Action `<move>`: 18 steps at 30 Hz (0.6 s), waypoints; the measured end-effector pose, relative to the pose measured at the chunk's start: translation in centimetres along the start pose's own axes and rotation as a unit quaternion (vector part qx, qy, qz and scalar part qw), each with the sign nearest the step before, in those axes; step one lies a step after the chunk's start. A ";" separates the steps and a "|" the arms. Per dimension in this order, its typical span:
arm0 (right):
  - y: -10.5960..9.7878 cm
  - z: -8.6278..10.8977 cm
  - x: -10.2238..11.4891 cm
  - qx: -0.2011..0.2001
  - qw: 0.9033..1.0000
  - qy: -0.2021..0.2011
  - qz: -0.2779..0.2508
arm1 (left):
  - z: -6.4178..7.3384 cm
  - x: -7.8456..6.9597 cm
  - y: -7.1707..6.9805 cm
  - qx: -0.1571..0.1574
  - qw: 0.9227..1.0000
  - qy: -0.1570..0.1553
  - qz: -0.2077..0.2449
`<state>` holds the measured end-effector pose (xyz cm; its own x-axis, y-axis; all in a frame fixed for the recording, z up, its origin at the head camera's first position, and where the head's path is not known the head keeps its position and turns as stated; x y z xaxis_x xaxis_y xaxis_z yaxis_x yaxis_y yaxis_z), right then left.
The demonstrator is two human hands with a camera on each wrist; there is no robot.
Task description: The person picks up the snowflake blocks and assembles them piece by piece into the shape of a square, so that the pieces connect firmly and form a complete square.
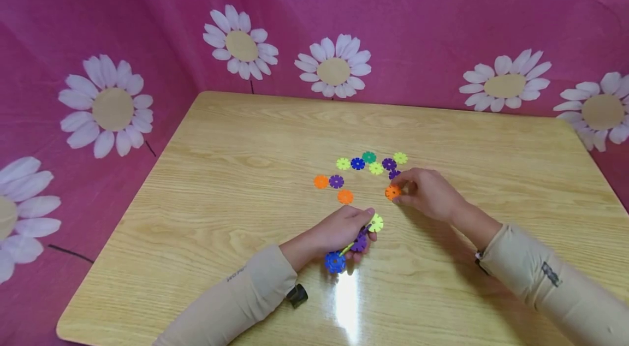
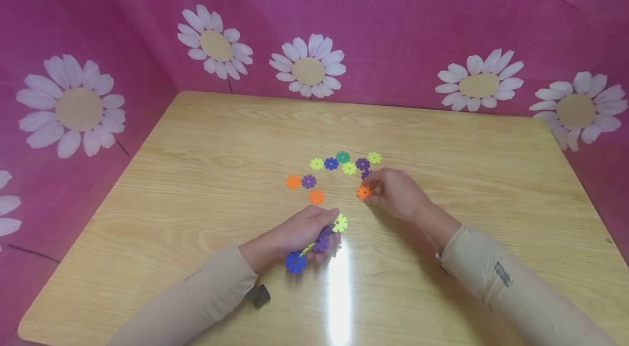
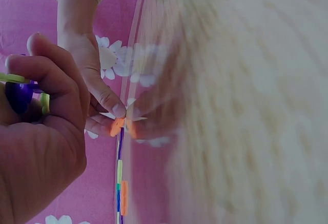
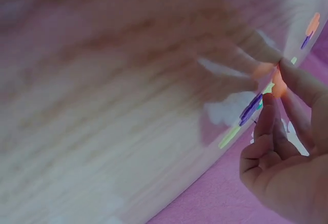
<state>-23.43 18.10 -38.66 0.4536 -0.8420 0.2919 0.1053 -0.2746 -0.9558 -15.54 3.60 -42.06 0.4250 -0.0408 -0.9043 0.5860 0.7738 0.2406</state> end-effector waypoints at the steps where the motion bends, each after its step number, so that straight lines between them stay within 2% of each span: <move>1: 0.0 0.1 0.0 -0.001 1.000 0.004 -0.004 | 0.0 0.0 0.0 -0.002 1.000 0.000 -0.002; 10: -0.3 0.9 0.8 -0.027 0.999 -0.003 -0.017 | 0.0 -0.1 -0.3 -0.016 1.000 0.002 0.005; 18: -1.3 2.1 1.6 -0.075 0.994 -0.023 -0.072 | -0.1 0.0 -0.7 -0.030 0.999 0.002 0.013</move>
<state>-20.96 18.12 -37.05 0.4843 -0.7675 0.4200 0.0406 -0.4599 -0.8870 -16.05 3.10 -42.24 0.4369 -0.0177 -0.8993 0.5326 0.8108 0.2428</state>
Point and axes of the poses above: each hand's wrist, its own z-axis away from the middle knuckle, its own y-axis out of the palm, x = y × z, the point moved 8 cm from there along -z, towards the middle knuckle, and after that the axes turned 11 degrees about z, right-handed, at the moved point
